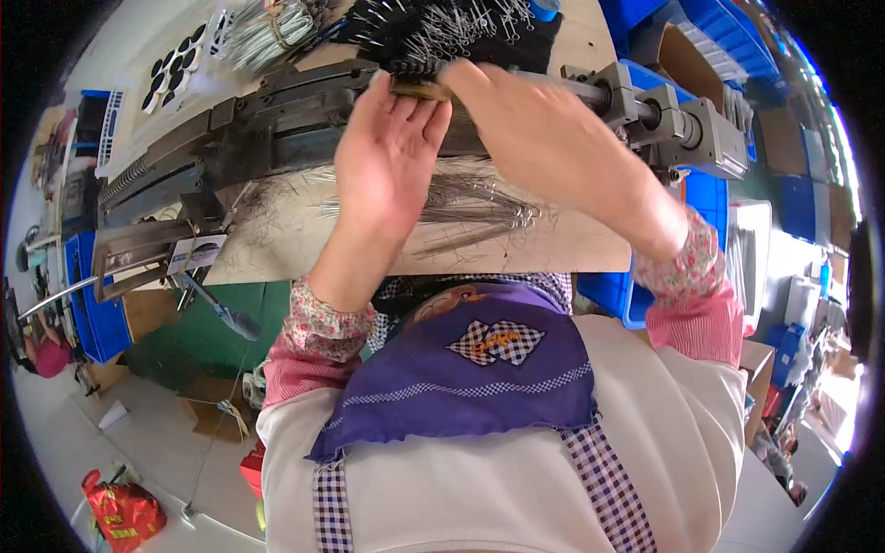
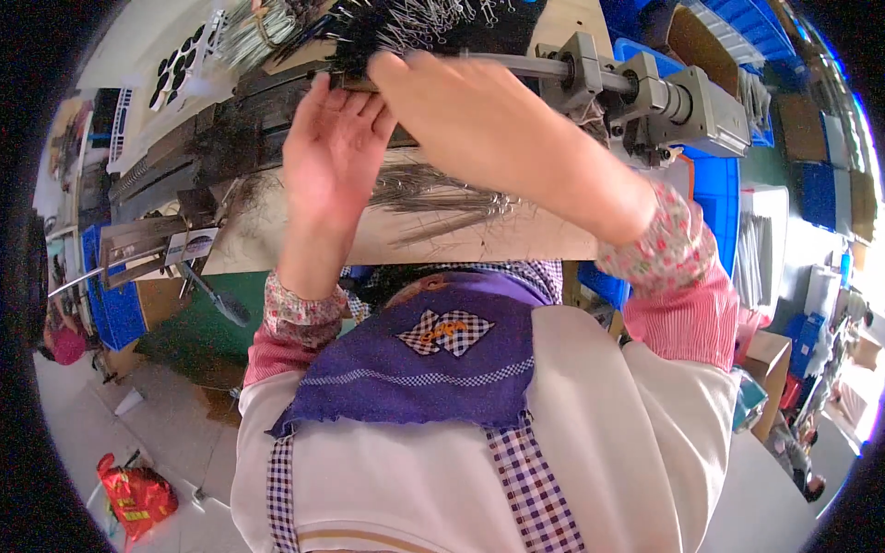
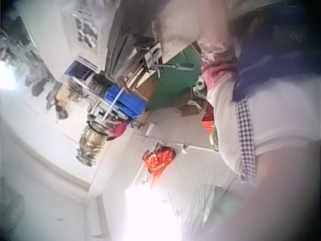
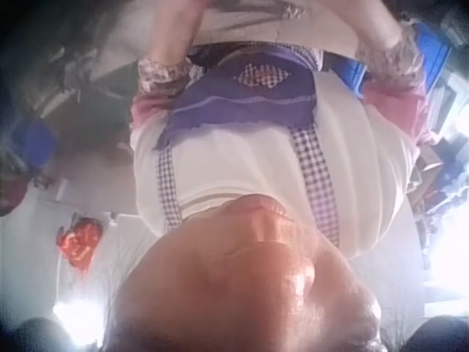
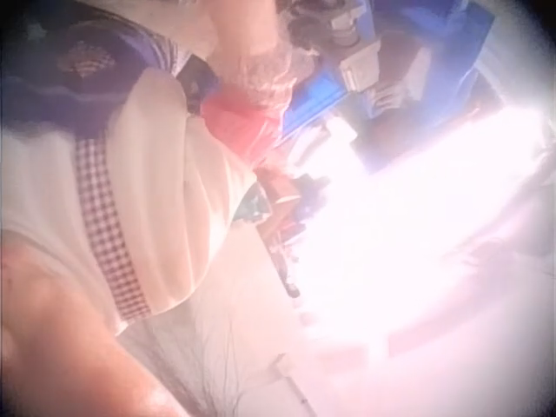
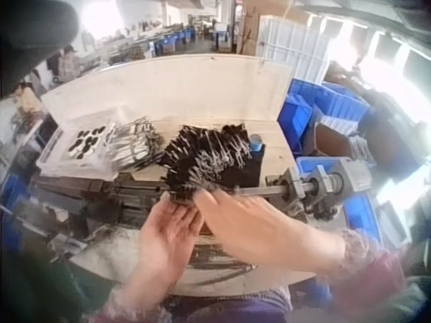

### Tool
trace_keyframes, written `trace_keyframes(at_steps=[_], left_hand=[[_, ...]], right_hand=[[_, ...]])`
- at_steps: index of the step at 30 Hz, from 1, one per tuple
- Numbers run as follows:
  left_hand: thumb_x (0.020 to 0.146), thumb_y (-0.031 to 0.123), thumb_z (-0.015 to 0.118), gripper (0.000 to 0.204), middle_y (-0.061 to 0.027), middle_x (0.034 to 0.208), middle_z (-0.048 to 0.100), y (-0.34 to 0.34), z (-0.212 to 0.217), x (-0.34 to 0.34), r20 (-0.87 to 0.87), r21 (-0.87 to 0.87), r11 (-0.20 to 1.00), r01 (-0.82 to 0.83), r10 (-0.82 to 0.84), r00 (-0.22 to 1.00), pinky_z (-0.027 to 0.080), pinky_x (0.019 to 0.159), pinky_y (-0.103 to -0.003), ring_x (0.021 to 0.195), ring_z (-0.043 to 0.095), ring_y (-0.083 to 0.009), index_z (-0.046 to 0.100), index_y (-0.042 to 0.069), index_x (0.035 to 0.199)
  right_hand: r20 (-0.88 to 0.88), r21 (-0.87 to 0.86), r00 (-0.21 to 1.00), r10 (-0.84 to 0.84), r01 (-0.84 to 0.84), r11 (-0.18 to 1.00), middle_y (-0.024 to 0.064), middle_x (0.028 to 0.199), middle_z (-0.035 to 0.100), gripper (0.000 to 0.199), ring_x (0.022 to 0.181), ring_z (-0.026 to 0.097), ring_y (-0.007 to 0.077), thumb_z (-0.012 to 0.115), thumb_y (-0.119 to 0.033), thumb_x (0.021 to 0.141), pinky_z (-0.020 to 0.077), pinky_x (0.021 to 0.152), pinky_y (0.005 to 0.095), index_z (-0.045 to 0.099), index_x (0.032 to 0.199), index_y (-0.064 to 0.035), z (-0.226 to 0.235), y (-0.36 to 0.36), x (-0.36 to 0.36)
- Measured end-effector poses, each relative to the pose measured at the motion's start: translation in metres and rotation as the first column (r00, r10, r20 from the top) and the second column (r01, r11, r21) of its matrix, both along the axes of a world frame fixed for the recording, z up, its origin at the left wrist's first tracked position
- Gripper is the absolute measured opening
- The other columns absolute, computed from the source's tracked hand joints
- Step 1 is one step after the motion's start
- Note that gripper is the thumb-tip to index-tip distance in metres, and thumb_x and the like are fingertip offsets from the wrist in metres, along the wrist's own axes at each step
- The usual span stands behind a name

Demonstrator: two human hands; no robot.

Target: Operating a tufting machine to insert bristles into brush bases in a factory workshop.

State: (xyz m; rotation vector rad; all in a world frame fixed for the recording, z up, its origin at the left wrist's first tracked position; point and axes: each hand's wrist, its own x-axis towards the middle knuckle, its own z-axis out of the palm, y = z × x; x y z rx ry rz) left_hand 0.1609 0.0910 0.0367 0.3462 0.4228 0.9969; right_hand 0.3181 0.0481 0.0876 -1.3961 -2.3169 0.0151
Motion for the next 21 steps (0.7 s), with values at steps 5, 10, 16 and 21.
trace_keyframes(at_steps=[5,10,16,21], left_hand=[[0.093,0.018,0.058,0.019,-0.0116,0.107,0.058,-0.028,-0.031,0.031,0.056,-0.115,0.992,-0.053,0.059,0.997,0.038,0.107,-0.039,0.11,0.052,-0.0246,0.055,0.003,0.104],[0.094,0.013,0.051,0.04,-0.0218,0.131,0.051,-0.061,-0.01,0.021,-0.144,-0.072,0.996,0.051,-0.061,0.988,0.032,0.111,-0.044,0.131,0.04,-0.0324,0.047,-0.003,0.13],[0.091,0.027,0.058,0.065,-0.0292,0.144,0.034,-0.077,-0.031,-0.142,-0.427,0.669,0.416,0.616,0.893,-0.14,0.024,0.111,-0.048,0.138,0.026,-0.0425,0.031,-0.002,0.143],[0.083,0.031,0.066,0.085,-0.0283,0.148,0.027,-0.105,-0.087,-0.368,-0.381,0.38,0.925,-0.03,0.127,-0.916,0.029,0.107,-0.057,0.136,0.032,-0.0395,0.019,0.002,0.148]], right_hand=[[-0.025,-0.506,0.992,-0.125,0.095,0.857,0.0193,0.089,0.064,0.032,0.08,0.064,0.039,0.059,-0.009,0.077,0.0519,0.065,0.0472,0.051,0.107,-0.0057,-0.064,-0.076,0.031],[-0.011,-0.472,0.996,-0.09,0.075,0.879,0.0158,0.093,0.066,0.024,0.081,0.065,0.0355,0.059,-0.012,0.079,0.052,0.07,0.0467,0.058,0.103,-0.0079,-0.121,-0.061,0.025],[-0.127,-0.472,0.991,-0.029,-0.034,0.881,0.0102,0.089,0.066,0.013,0.08,0.066,0.0309,0.057,-0.011,0.082,0.0527,0.068,0.0433,0.056,0.095,-0.0091,-0.125,-0.052,0.032],[-0.336,-0.555,0.93,-0.15,-0.067,0.829,0.0143,0.091,0.064,0.019,0.081,0.065,0.0332,0.061,-0.009,0.082,0.0516,0.068,0.0402,0.054,0.099,-0.0052,-0.101,-0.066,0.041]])
